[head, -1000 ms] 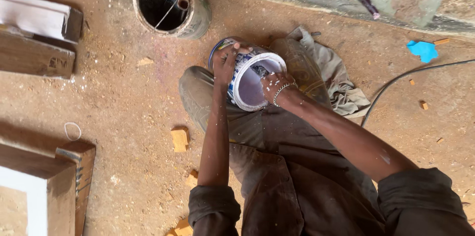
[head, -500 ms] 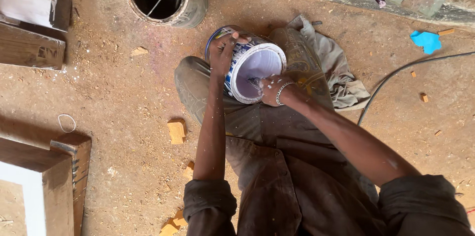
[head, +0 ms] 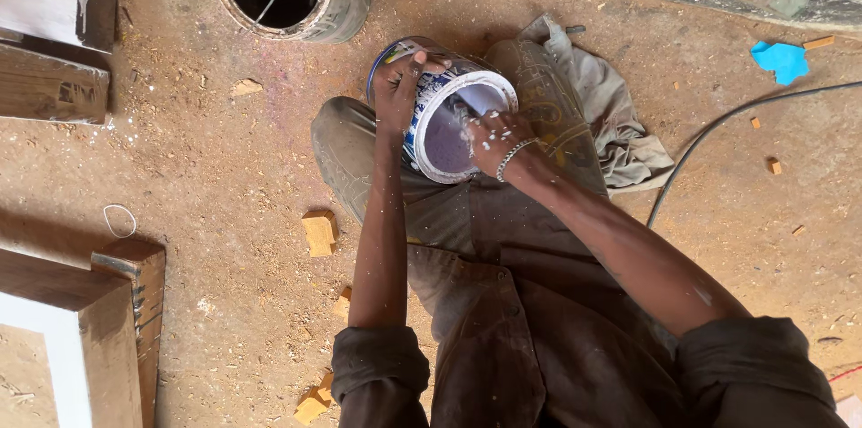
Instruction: The person sits on the floor and stirs a light purple liquid in a white bucket using a flat tool. The person holds the bucket steady with the left hand while continuously mixing the contents with the right hand.
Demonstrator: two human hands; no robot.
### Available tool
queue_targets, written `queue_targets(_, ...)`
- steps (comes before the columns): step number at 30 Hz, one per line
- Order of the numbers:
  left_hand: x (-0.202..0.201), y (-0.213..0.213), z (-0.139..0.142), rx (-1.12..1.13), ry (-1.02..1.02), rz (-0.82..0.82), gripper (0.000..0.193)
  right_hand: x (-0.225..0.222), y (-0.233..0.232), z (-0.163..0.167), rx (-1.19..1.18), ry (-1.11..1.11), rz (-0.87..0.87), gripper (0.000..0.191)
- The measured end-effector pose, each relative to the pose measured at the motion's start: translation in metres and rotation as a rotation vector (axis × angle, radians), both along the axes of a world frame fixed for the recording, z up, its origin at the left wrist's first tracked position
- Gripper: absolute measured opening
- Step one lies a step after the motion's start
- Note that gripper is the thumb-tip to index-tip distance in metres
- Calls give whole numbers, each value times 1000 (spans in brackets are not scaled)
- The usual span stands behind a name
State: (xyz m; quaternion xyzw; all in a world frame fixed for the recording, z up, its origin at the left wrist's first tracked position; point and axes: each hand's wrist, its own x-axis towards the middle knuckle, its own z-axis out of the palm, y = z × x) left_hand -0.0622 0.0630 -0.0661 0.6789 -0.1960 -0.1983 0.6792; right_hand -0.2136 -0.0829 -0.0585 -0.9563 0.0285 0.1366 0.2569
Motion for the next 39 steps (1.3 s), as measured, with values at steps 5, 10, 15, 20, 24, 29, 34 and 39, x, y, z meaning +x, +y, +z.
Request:
queue_targets(5, -2, 0, 0, -10, 58, 38, 43, -10, 16, -7, -18, 227, 40, 25)
queue_targets(10, -1, -1, 0, -52, 40, 0, 48, -18, 17, -15, -32, 197, 78, 22)
queue_targets(15, -4, -1, -1, -63, 126, -4, 50, -27, 14, -19, -70, 108, 135, 21)
queue_targets(20, -7, -2, 2, -40, 43, 18, 50, -26, 18, -17, -83, 184, 188, 29)
queue_targets(24, -7, -5, 7, -95, 0, -38, 56, -16, 19, -10, -97, 343, 277, 43)
queue_targets(29, -13, -4, 14, -27, -11, -14, 63, -6, 0, 3, -45, 519, 235, 46)
queue_targets(34, -16, -7, 14, -81, -18, -39, 66, -6, -14, 5, 11, 491, 139, 48)
queue_targets(39, -14, -9, 9, -17, 24, -14, 66, -8, 3, 6, 61, 526, 70, 44)
